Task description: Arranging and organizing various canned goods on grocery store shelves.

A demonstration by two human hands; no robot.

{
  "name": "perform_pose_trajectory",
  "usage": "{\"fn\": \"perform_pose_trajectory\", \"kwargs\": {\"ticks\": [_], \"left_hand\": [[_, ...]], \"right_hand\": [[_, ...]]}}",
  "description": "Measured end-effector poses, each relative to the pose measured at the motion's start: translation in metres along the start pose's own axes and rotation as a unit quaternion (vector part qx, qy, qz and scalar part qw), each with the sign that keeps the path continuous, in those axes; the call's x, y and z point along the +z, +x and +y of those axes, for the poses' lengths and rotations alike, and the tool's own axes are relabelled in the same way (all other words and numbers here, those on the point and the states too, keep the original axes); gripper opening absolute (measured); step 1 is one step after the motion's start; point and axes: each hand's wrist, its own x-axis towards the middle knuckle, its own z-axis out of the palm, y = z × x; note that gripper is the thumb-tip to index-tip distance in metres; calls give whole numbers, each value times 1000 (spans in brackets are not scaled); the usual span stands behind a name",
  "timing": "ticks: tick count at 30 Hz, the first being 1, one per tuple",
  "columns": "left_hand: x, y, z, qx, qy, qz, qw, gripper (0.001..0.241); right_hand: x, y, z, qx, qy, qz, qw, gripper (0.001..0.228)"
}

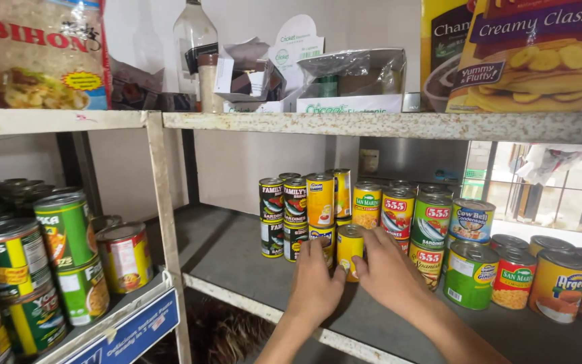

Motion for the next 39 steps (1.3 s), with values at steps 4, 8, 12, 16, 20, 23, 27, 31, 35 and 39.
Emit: {"fn": "perform_pose_trajectory", "kwargs": {"ticks": [4,8,12,16,20,23,27,31,35,39], "left_hand": [[16,12,-14,-9,-37,13,999,59],[34,21,-29,-2,-62,18,998,68],[36,21,-27,-21,-75,-12,997,77],[43,18,-36,30,-61,-25,997,72],[33,17,-21,-25,-84,-89,992,73],[42,19,-33,-39,-73,-112,990,76],[47,22,-48,-16,-63,-95,993,78],[39,20,-41,-6,-54,-81,995,75],[37,16,-42,-2,-29,-67,997,62],[29,11,-34,-15,-28,-55,998,48]], "right_hand": [[24,4,27,40,16,43,998,57],[53,6,45,272,143,-57,950,66],[75,1,59,298,224,-107,922,63],[89,0,70,271,247,-101,925,64],[84,-1,65,279,265,-115,916,71],[84,-2,69,275,270,-113,916,71],[82,0,68,275,251,-120,920,59],[81,0,67,256,244,-117,928,49],[75,-1,65,219,218,-123,943,38],[58,-3,52,184,233,-130,946,35]]}}
